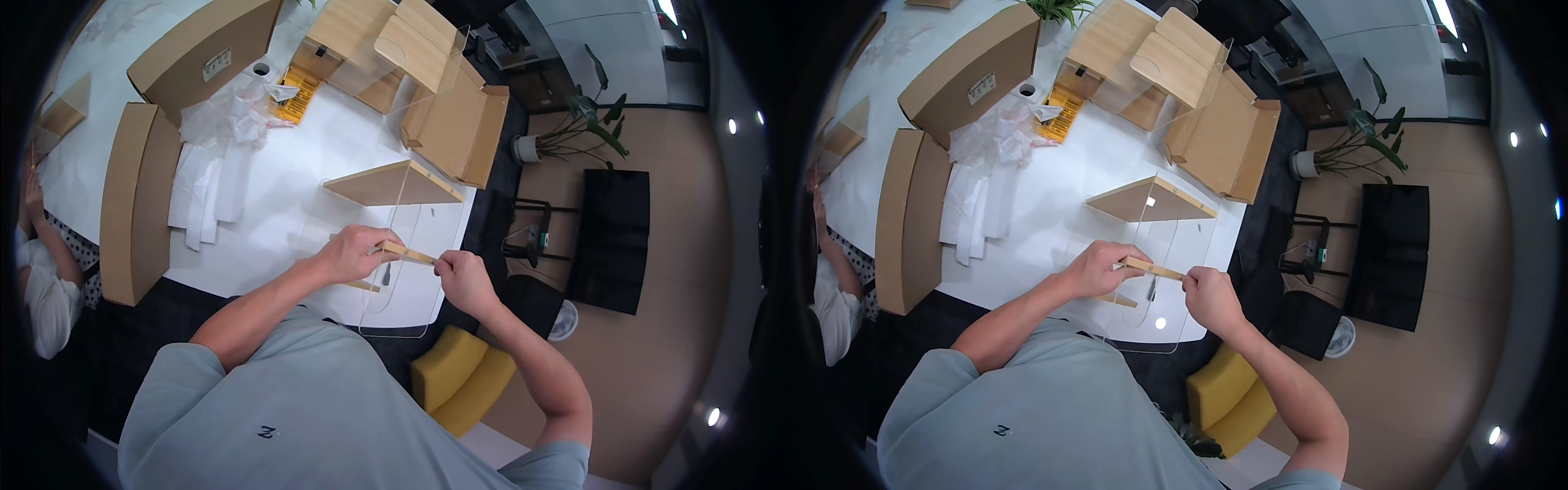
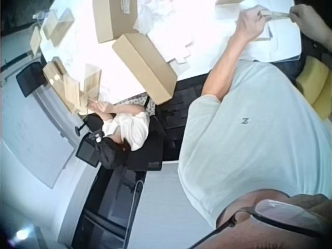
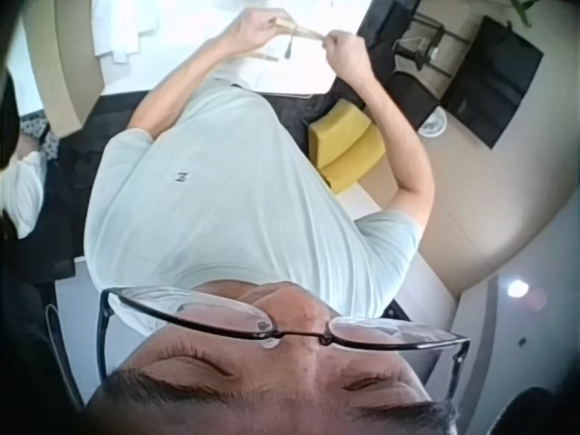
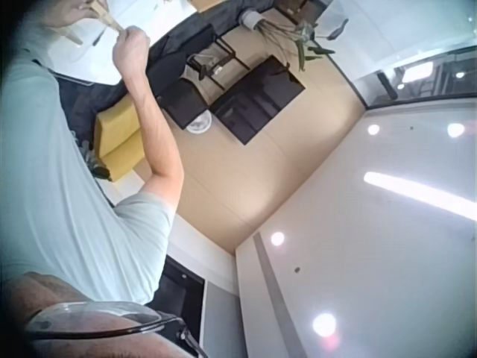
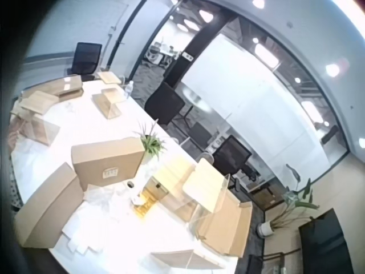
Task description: The person assembles a small wooden structure on a white table using a screwdriver. They insert wooden dowels into pre-drilled holes and tighten screws to secure the pieces together.
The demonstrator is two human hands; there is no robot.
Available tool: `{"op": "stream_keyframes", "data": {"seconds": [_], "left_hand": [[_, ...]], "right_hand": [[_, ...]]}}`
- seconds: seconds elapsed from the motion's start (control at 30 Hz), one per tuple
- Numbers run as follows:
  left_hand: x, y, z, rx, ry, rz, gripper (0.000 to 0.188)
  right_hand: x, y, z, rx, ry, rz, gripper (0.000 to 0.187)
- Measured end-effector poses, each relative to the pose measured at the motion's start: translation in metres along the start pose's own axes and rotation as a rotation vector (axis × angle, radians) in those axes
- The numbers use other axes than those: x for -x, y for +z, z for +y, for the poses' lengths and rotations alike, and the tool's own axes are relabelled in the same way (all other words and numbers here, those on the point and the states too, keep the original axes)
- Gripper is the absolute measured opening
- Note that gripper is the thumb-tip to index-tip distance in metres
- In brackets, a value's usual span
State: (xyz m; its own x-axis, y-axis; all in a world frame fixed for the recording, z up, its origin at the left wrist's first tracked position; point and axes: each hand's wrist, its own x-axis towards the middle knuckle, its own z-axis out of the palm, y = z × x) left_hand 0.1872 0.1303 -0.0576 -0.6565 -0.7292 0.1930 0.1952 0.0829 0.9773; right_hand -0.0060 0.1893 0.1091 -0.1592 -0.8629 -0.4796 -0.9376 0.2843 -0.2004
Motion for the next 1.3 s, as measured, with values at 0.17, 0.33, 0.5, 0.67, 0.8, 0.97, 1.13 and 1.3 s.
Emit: {"op": "stream_keyframes", "data": {"seconds": [0.17, 0.33, 0.5, 0.67, 0.8, 0.97, 1.13, 1.3], "left_hand": [[-0.005, 0.007, 0.007, -0.041, 0.033, -0.011, 0.015], [-0.008, 0.002, 0.012, -0.032, 0.009, -0.029, 0.016], [-0.005, 0.002, 0.010, -0.013, 0.021, 0.008, 0.016], [-0.001, 0.007, 0.007, -0.029, 0.045, 0.037, 0.016], [0.000, 0.010, -0.001, -0.022, 0.120, 0.071, 0.016], [0.000, 0.012, -0.005, -0.033, 0.172, 0.093, 0.017], [0.002, 0.013, -0.001, -0.022, 0.163, 0.035, 0.025], [0.005, 0.013, 0.002, -0.026, 0.193, 0.017, 0.020]], "right_hand": [[-0.008, -0.009, -0.008, -0.232, 0.486, -0.178, 0.029], [0.003, 0.000, 0.003, 0.100, 0.097, -0.033, 0.024], [0.005, -0.008, -0.013, 0.262, 0.000, -0.024, 0.015], [0.009, 0.007, -0.008, -0.081, 0.090, 0.073, 0.012], [0.010, 0.016, -0.004, -0.245, 0.168, 0.110, 0.009], [0.000, 0.017, -0.015, -0.773, 0.613, 0.113, 0.006], [-0.002, 0.007, -0.031, -1.126, 0.835, 0.138, 0.011], [0.003, 0.012, -0.024, -1.186, 0.904, 0.112, 0.011]]}}
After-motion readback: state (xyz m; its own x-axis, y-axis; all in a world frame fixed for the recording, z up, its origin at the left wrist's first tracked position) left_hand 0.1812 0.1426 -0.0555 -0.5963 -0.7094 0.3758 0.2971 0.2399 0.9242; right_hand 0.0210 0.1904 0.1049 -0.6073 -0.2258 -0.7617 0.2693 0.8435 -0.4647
